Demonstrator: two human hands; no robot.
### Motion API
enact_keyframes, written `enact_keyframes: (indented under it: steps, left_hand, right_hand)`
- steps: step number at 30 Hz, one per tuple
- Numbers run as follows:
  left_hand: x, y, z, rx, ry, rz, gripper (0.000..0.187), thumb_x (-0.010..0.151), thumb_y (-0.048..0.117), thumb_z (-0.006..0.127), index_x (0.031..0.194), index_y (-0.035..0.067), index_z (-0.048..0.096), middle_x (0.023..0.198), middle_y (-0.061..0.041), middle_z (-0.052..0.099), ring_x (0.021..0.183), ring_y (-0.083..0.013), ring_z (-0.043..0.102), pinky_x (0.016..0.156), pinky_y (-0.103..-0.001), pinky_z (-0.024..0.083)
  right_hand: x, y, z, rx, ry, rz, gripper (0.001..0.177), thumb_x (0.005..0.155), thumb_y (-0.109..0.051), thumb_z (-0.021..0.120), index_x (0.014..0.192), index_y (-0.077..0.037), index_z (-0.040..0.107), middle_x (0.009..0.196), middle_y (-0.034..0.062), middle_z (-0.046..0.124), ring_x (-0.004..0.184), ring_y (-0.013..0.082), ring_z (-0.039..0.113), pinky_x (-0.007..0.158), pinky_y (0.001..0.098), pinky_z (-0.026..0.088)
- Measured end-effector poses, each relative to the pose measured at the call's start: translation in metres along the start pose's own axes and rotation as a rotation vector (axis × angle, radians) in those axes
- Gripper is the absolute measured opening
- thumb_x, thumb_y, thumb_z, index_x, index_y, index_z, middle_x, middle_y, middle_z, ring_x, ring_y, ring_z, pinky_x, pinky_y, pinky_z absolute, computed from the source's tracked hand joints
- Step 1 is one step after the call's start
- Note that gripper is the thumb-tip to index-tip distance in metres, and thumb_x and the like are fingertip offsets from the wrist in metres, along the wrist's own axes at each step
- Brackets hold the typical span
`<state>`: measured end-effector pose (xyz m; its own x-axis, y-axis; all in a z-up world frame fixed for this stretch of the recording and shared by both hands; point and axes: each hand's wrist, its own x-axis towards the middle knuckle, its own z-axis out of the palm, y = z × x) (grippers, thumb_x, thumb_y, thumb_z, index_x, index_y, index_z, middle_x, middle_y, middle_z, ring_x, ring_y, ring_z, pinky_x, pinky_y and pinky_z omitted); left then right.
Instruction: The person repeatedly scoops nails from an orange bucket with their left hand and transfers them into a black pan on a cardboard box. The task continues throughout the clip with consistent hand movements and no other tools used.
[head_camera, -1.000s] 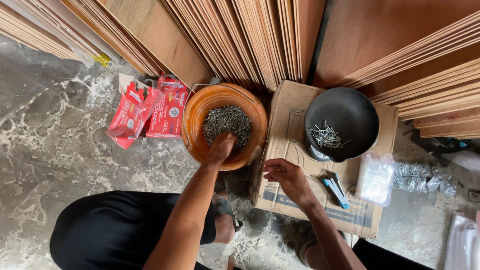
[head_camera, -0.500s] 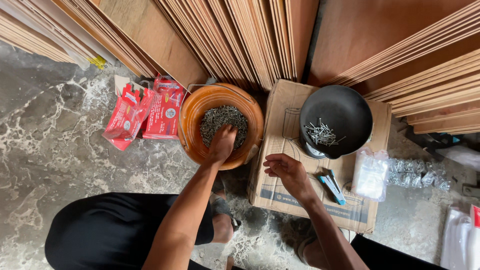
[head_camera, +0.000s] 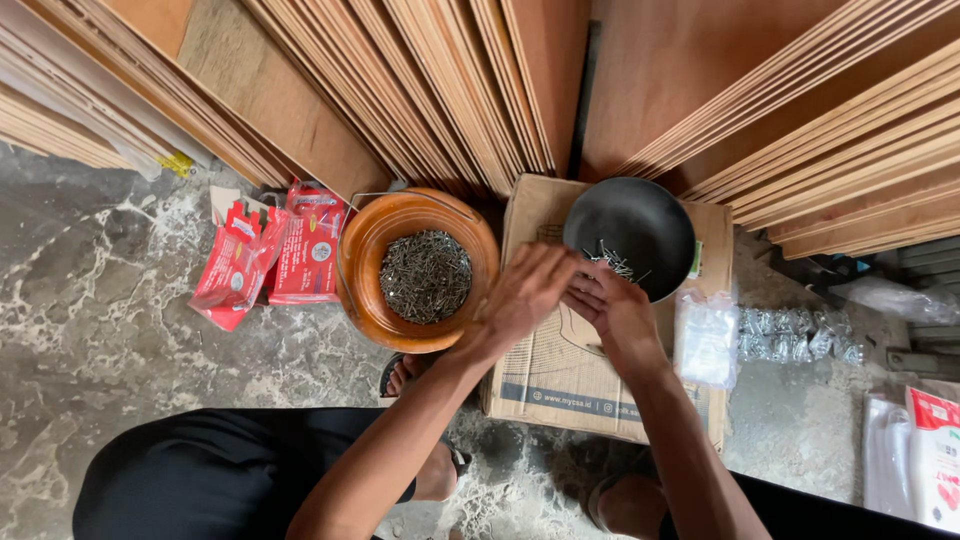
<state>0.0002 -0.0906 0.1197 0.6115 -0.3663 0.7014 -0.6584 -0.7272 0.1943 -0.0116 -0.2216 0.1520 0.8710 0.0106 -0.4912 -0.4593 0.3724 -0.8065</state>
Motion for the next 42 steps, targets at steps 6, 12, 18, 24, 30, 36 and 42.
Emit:
enact_keyframes:
  steps: [6,12,18,24,30,36,42]
  left_hand:
    - [0.011,0.021,0.004,-0.099,-0.186,0.016,0.022,0.089,0.027,0.050,0.100,0.010,0.060,0.083,-0.005,0.060,0.080,-0.0171,0.057,0.073,-0.029,0.041]
    - [0.012,-0.001,-0.009,-0.228,-0.184,-0.199,0.033,0.094,0.032,0.043,0.096,0.004,0.061,0.078,-0.012,0.059,0.074,-0.0230,0.060,0.068,-0.032,0.047]
    - [-0.030,-0.034,-0.010,-0.216,-0.326,-0.589,0.033,0.096,0.032,0.041,0.093,0.006,0.062,0.080,-0.013,0.061,0.074,-0.0268,0.064,0.068,-0.038,0.051]
    - [-0.150,-0.113,0.058,-0.247,-0.487,-0.856,0.017,0.094,0.014,0.042,0.097,0.007,0.058,0.089,-0.014,0.056,0.080,-0.0358,0.061,0.067,-0.046,0.051]
    - [-0.179,-0.130,0.053,-0.200,-0.700,-0.982,0.025,0.082,-0.002,0.049,0.103,0.008,0.057,0.100,-0.015,0.055,0.093,-0.0388,0.058,0.074,-0.051,0.051]
    - [-0.197,-0.143,0.069,-0.120,-0.855,-0.918,0.031,0.079,-0.006,0.052,0.107,0.004,0.059,0.105,-0.016,0.054,0.099,-0.0336,0.056,0.080,-0.048,0.051]
    - [-0.229,-0.143,0.083,-0.122,-0.868,-0.857,0.030,0.080,-0.010,0.048,0.108,-0.001,0.056,0.105,-0.018,0.054,0.100,-0.0349,0.055,0.079,-0.044,0.053]
  right_hand:
    - [0.025,0.007,-0.044,0.007,0.049,0.024,0.036,0.093,-0.030,0.047,0.097,0.004,0.060,0.085,0.0201,0.065,0.071,0.0281,0.067,0.070,0.0366,0.057]
    - [0.007,-0.020,-0.038,-0.063,0.156,-0.079,0.040,0.096,-0.027,0.040,0.114,0.006,0.053,0.107,0.0256,0.058,0.100,0.0335,0.060,0.089,0.0408,0.050]
    - [0.011,-0.011,-0.044,-0.181,0.217,-0.191,0.038,0.096,-0.029,0.043,0.117,0.003,0.051,0.119,0.0279,0.049,0.105,0.0391,0.055,0.089,0.0449,0.048]
    - [-0.003,-0.013,-0.031,-0.225,0.204,-0.244,0.036,0.096,-0.027,0.042,0.116,0.002,0.051,0.117,0.0276,0.048,0.099,0.0395,0.058,0.086,0.0441,0.050]
    - [-0.005,-0.001,-0.019,-0.351,0.025,-0.226,0.018,0.094,-0.010,0.046,0.100,0.001,0.058,0.096,0.0222,0.062,0.083,0.0315,0.065,0.077,0.0404,0.054]
    - [-0.002,0.040,-0.007,-0.478,-0.196,-0.146,0.019,0.085,0.000,0.053,0.100,-0.001,0.065,0.086,0.0187,0.067,0.072,0.0213,0.065,0.072,0.0354,0.056]
    - [-0.017,0.043,0.017,-0.575,-0.307,-0.029,0.019,0.085,-0.001,0.053,0.099,0.003,0.065,0.087,0.0216,0.067,0.076,0.0237,0.066,0.075,0.0375,0.056]
